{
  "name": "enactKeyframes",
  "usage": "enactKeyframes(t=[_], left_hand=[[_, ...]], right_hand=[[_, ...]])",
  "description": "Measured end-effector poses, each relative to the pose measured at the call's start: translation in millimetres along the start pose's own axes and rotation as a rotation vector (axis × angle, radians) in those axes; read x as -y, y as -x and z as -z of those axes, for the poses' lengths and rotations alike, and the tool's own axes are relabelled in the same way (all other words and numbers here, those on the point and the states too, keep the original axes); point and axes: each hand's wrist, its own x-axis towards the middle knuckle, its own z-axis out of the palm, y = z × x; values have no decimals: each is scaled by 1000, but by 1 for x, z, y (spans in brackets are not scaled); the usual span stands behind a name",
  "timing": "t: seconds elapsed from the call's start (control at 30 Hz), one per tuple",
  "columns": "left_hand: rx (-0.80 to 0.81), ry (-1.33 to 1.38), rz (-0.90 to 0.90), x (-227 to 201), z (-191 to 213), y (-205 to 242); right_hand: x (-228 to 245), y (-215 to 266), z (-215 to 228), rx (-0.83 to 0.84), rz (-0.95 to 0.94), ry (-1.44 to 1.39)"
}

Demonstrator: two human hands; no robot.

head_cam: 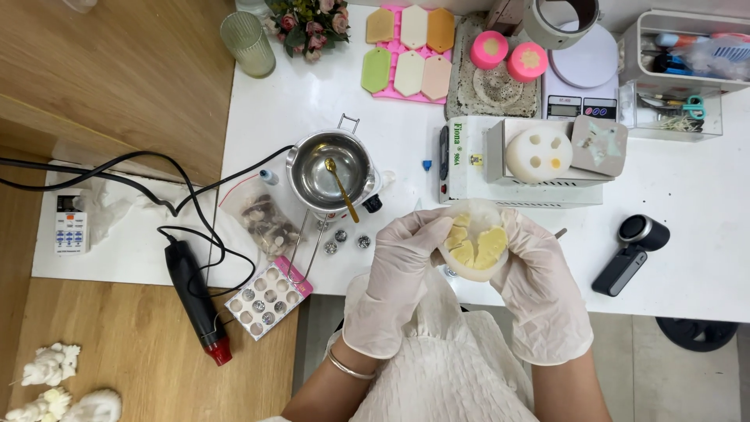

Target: The recorder is removing small flower-shaped wax pieces and other molded wax items from silicone molds on a workbench.

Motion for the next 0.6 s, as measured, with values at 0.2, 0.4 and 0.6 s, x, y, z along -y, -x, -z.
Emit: enactKeyframes(t=[0.2, 0.4, 0.6], left_hand=[[48, -247, -236, 4, 11, -6], [44, -412, -277, 46, 34, -11], [203, -483, -72, 86, 33, -17]], right_hand=[[-2, 5, -7, -142, 194, 404], [-4, 14, -4, -145, -26, 550], [-14, 19, 90, -301, -42, 382]])
